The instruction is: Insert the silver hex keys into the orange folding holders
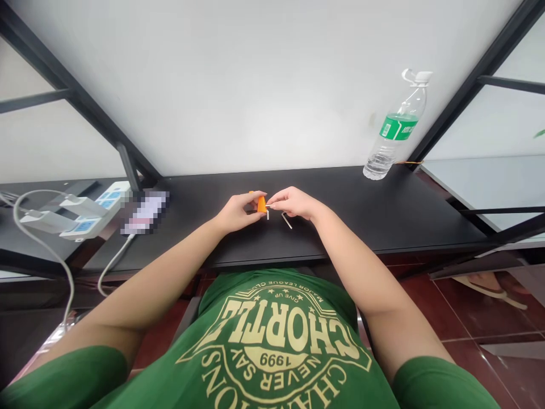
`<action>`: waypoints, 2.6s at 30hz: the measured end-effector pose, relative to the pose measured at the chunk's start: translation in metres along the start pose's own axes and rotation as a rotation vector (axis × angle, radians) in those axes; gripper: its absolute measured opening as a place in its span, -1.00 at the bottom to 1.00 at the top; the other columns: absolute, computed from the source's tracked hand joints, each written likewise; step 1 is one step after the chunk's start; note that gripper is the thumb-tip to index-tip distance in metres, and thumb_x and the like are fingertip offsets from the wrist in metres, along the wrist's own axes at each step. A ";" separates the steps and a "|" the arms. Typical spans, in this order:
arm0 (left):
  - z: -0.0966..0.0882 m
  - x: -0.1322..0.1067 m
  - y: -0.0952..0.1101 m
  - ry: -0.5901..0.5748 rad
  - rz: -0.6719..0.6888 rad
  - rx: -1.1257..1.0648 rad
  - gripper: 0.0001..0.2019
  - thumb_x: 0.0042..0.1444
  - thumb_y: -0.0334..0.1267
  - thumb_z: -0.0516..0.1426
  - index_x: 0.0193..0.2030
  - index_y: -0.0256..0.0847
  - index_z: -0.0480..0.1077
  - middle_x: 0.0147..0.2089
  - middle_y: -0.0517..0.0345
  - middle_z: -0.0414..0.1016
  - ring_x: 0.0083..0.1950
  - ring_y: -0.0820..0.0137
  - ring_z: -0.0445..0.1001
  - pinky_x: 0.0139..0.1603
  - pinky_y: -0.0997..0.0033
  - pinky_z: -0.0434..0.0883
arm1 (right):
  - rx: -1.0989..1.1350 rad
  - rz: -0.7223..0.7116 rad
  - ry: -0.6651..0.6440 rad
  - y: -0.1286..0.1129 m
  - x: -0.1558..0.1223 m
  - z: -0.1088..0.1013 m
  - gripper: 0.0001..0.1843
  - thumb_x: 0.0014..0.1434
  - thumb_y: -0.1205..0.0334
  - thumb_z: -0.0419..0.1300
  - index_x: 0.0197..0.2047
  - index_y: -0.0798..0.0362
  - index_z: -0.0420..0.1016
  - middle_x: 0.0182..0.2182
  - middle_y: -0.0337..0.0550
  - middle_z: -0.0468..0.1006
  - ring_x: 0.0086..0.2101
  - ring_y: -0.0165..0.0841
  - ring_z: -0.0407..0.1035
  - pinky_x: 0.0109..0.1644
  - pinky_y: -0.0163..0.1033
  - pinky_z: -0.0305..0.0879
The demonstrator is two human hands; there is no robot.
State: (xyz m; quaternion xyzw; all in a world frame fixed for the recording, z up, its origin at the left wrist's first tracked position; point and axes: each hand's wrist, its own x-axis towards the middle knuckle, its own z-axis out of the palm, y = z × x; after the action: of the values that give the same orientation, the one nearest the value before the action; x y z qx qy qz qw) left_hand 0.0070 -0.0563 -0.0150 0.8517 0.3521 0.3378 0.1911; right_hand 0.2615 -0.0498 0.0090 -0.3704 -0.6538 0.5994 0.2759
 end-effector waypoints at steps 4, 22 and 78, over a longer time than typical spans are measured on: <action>0.002 -0.001 -0.001 0.038 -0.035 0.008 -0.47 0.13 -0.15 0.31 0.26 -0.16 0.50 -0.18 0.15 0.61 -0.21 0.41 0.54 -0.09 0.39 0.61 | 0.040 -0.009 0.022 0.001 0.002 0.003 -0.65 0.03 0.09 0.50 -0.15 0.11 0.73 -0.58 -0.33 0.32 -0.57 -0.53 -0.05 -0.53 -0.30 -0.15; 0.004 0.003 0.011 -0.024 -0.017 0.170 -0.67 0.23 -0.22 0.23 0.14 -0.06 0.53 -0.08 0.16 0.67 -0.16 0.34 0.61 -0.04 0.34 0.52 | -0.287 -0.058 0.242 0.006 0.018 0.031 -0.52 0.17 -0.18 0.44 -0.31 -0.02 0.36 -0.45 -0.30 0.49 -0.50 -0.43 0.21 -0.41 -0.28 0.09; 0.002 0.000 -0.013 0.058 -0.195 0.093 -0.47 0.20 -0.07 0.30 0.29 -0.14 0.45 -0.18 0.18 0.66 -0.19 0.35 0.64 0.01 0.31 0.60 | -1.049 -0.095 0.022 0.004 -0.009 0.001 -0.74 0.25 0.36 0.23 0.00 -0.02 0.59 -0.01 -0.05 0.55 -0.15 -0.23 0.44 -0.16 -0.20 0.27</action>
State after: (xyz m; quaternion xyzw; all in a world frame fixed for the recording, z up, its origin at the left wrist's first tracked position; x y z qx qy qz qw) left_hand 0.0029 -0.0478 -0.0236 0.8113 0.4540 0.3253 0.1729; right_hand 0.2664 -0.0574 0.0053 -0.4352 -0.8789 0.1746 0.0872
